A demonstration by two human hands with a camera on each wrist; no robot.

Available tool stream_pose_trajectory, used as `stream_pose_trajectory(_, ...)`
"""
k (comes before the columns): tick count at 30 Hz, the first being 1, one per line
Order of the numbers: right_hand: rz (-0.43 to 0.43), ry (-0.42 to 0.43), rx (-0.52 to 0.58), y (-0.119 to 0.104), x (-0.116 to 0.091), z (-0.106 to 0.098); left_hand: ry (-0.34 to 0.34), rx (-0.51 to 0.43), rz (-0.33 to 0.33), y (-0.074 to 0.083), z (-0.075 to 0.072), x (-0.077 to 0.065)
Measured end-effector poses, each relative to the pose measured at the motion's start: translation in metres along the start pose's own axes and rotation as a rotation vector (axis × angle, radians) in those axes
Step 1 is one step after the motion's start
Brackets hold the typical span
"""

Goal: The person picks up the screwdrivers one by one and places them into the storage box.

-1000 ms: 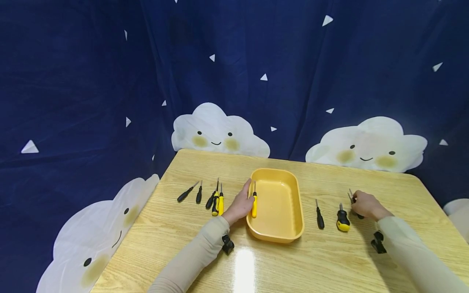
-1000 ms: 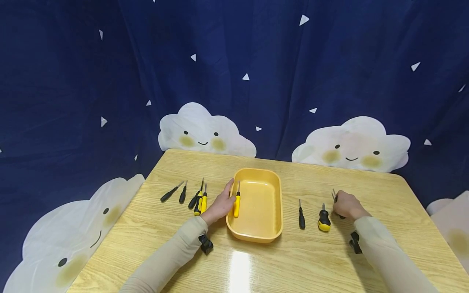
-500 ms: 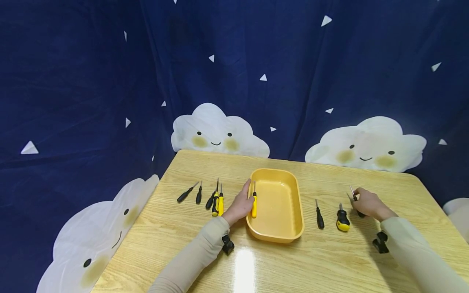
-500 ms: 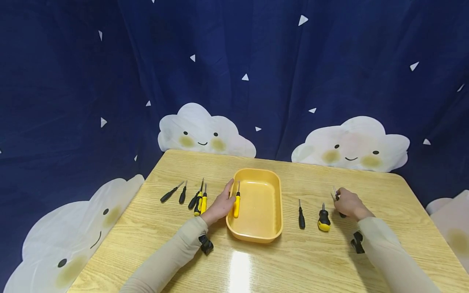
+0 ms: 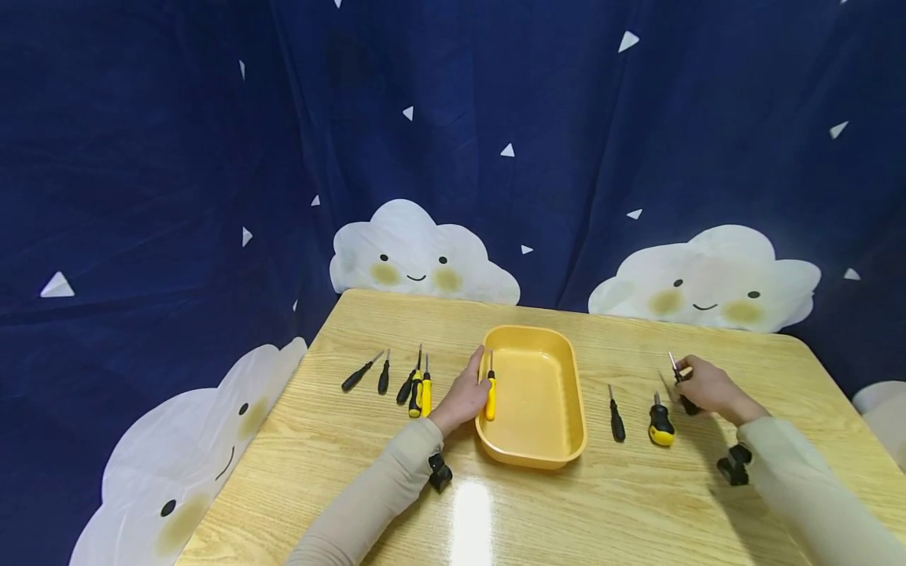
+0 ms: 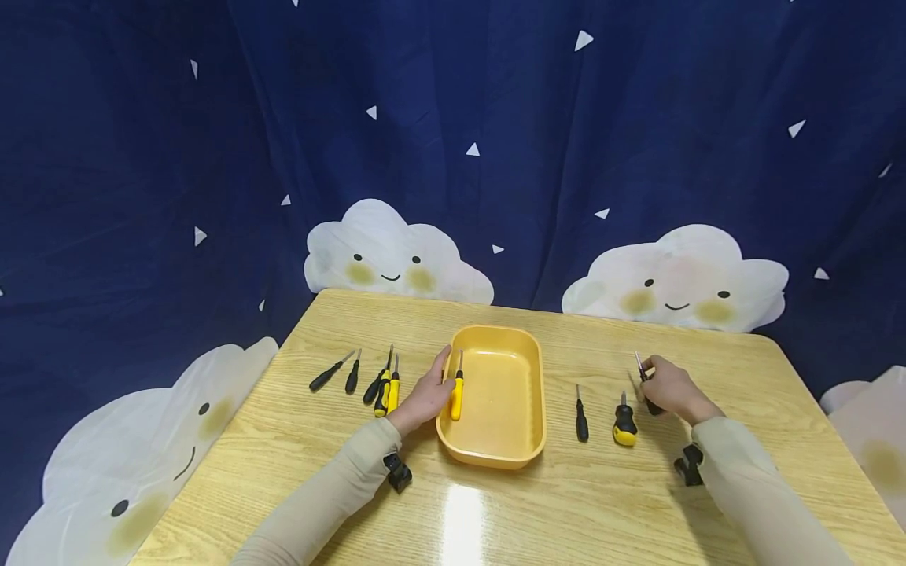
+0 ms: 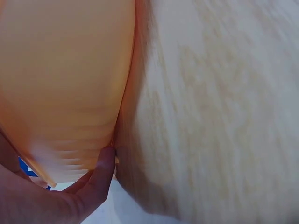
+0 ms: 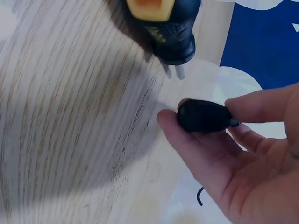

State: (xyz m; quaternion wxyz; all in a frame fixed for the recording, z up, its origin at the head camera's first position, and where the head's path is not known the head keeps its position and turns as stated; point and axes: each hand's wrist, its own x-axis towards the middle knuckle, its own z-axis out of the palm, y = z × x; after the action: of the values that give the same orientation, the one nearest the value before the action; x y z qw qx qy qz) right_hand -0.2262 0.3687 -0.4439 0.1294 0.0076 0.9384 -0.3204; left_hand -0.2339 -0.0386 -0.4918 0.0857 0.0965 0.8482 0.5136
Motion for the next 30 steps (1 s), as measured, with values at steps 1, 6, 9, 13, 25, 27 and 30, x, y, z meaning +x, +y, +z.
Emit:
stream_pose_trajectory(1, 0.001, -0.008, 0.021, 0.000, 0.000, 0.000, -0.001, 0.000, -0.003, 0.000, 0.000, 0.000)
stream_pose_trajectory(6, 0.015, -0.060, 0.166, 0.001, 0.001, 0.001, -0.003, 0.001, -0.007, 0.000, 0.000, 0.000)
stream_pose_trajectory(9, 0.013, -0.072, 0.214, -0.002, 0.000, 0.002, 0.000, 0.001, -0.006, 0.001, 0.000, 0.000)
stream_pose_trajectory(13, 0.002, -0.087, 0.267, -0.008, -0.002, 0.003, 0.003, 0.004, -0.004, 0.001, -0.001, 0.000)
stream_pose_trajectory(25, -0.045, -0.127, 0.344, -0.029, -0.005, 0.007, 0.008, 0.013, 0.006, 0.001, -0.001, 0.000)
stream_pose_trajectory(27, -0.059, -0.130, 0.344, -0.033, -0.007, 0.008, 0.004, 0.009, 0.002, 0.002, -0.001, 0.000)
stream_pose_trajectory(30, -0.072, -0.128, 0.349, -0.039, -0.008, 0.008, 0.000, 0.004, -0.003, 0.002, -0.001, 0.000)
